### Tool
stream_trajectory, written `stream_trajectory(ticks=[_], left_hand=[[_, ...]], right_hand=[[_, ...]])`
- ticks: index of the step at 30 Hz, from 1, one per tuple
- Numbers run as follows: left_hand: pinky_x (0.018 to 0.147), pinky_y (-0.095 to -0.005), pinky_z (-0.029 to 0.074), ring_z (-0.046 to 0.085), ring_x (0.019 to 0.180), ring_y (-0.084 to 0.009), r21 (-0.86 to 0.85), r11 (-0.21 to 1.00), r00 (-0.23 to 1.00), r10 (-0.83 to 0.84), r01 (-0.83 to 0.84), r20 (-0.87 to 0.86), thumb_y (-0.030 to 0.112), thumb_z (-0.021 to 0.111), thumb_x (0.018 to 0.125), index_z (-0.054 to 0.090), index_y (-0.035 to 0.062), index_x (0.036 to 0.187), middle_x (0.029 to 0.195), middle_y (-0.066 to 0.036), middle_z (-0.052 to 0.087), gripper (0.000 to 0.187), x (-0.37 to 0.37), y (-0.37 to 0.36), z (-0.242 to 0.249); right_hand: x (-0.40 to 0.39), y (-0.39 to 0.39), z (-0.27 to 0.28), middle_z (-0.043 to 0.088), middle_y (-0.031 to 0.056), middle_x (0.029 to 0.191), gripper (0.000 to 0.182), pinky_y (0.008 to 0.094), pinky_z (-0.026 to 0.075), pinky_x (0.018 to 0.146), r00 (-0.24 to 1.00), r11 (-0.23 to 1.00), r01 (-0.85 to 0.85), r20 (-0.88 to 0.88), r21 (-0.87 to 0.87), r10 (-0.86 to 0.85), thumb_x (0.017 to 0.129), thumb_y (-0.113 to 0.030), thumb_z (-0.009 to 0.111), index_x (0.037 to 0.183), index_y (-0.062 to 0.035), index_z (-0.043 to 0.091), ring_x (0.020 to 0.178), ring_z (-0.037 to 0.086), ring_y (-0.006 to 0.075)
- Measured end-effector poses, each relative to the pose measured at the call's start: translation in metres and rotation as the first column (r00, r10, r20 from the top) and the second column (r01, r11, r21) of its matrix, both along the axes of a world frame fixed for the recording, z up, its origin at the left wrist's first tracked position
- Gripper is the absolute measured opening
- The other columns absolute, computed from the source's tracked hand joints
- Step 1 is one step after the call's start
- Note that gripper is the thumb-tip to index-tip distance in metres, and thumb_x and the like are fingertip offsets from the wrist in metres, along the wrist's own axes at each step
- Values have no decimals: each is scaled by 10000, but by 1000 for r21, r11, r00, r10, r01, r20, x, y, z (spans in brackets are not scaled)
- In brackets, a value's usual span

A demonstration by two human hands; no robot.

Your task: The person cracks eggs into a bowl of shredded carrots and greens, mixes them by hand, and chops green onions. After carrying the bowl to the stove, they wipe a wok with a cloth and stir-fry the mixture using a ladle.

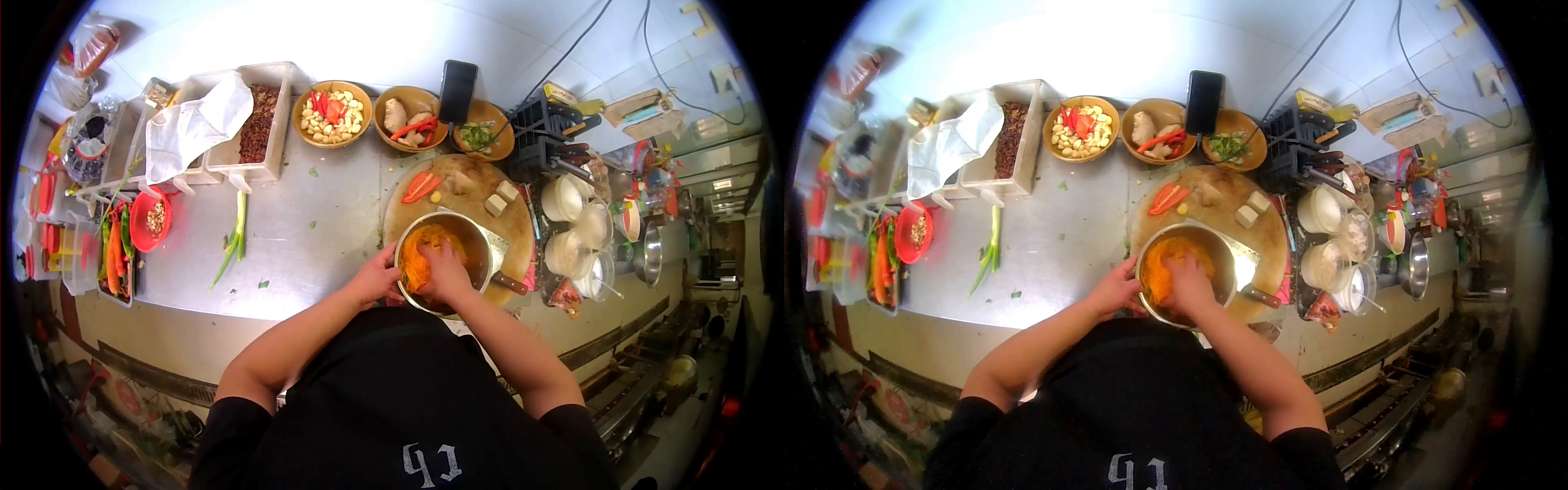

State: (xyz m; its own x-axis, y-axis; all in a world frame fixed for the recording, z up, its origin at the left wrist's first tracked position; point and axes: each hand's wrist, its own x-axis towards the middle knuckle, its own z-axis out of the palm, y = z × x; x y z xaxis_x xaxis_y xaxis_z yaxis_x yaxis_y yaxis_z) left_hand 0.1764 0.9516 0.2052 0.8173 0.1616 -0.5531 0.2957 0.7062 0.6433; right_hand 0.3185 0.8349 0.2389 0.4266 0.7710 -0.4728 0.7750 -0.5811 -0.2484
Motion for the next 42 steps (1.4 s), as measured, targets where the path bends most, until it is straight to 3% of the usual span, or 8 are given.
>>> stream_trajectory(ticks=[11,17,20,22,26,30,36,42], left_hand=[[561,-292,575,673,665,-215,14,1000,1000,-18,18,13,-16,485,870,247,199,1484,1111,-119,592,693,1,2,1],[569,-292,576,666,657,-205,10,1000,1000,-20,20,-8,-8,484,874,238,203,1490,1104,-115,595,696,0,1,1],[569,-288,575,663,652,-199,32,999,999,-37,38,-14,8,483,883,230,210,1495,1089,-111,598,693,1,0,4],[567,-287,575,663,653,-196,27,999,1000,-23,24,-13,17,483,888,234,210,1495,1080,-110,601,683,1,1,2],[556,-288,571,662,642,-195,61,998,1000,-3,4,-6,40,488,900,253,201,1486,1051,-117,612,651,0,1,0],[544,-291,567,659,626,-200,67,995,997,-69,71,-37,42,495,900,264,190,1479,1033,-126,611,641,3,0,4],[514,-288,561,658,606,-209,62,998,999,-28,29,-19,18,482,890,268,186,1477,1024,-135,609,646,7,-3,-2],[496,-271,556,658,593,-202,36,999,1000,-28,28,-9,-16,462,876,247,193,1483,1062,-141,607,677,7,-1,3]], right_hand=[[18,-4,30,562,226,1157,560,458,491,831,989,946,134,13,294,-144,769,-71,652,1309,-81,503,991,581,421],[48,20,43,609,265,1101,476,459,480,864,982,997,48,-187,64,-35,827,-267,658,1215,-19,535,997,616,345],[52,42,19,572,281,1163,516,447,470,898,902,944,322,-279,-75,-329,792,-330,681,1166,0,551,1032,603,343],[29,54,-1,510,275,1257,476,449,462,918,939,942,-332,-111,-53,325,786,-328,666,1103,14,572,1119,556,352],[12,15,-13,505,202,1226,341,492,452,926,764,768,-636,208,80,611,816,-281,625,1074,-59,653,1154,500,384],[15,23,-23,522,175,1207,244,471,497,852,907,907,-364,143,-211,397,784,-171,613,1016,-121,668,1059,557,416],[41,21,38,612,225,1012,322,447,499,825,996,996,-72,48,46,69,778,-165,638,1076,-42,620,950,609,377],[38,9,77,630,244,1058,485,440,481,882,969,990,133,-204,-50,-141,831,-275,663,1245,-62,531,1019,603,370]])
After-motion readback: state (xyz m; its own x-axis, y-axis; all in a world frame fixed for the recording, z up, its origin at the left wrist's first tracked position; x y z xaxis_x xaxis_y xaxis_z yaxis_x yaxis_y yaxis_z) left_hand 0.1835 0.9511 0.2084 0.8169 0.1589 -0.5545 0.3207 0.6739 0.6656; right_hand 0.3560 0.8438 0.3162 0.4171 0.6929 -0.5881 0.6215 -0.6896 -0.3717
